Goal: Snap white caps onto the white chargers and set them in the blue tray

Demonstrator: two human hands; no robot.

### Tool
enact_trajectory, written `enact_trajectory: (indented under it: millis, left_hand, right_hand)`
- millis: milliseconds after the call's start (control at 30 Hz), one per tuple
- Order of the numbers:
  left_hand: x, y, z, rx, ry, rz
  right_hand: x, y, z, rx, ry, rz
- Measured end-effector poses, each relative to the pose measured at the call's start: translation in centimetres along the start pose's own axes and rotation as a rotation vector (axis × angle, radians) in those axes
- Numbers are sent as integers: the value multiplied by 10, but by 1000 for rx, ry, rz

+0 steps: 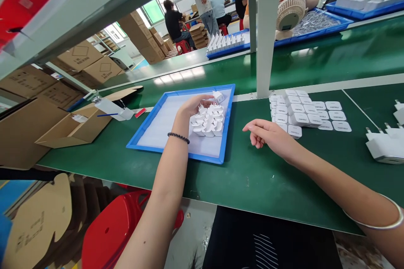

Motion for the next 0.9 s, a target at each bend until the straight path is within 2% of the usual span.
enact_trajectory:
  millis: [200, 333, 600, 733, 900]
  left_hand:
    - [-6, 15, -5, 176, 97, 28]
    - [-5, 19, -6, 218, 112, 21]
    - [-7, 12, 3, 167, 147, -9]
    - [-11, 23, 15, 116, 169, -60]
    - [-4, 34, 26, 78, 203, -142]
  right_hand:
    - [2, 1, 1, -9, 21, 60]
    - [0, 0, -1, -23, 42, 39]
    - [-2, -2, -5, -34, 68, 33]
    - [-4, -3, -3, -52, 50, 25]
    - [-3, -4, 2, -74, 55, 21]
Point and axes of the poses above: each hand's wrist, its own y-axis away from the middle knuckle, its own x-axis out of the palm, z = x × y, the point moved 4 cm from there along -y, towards the middle knuckle, and after that the axes turned 15 degrees about -x, right-handed, at the moved point
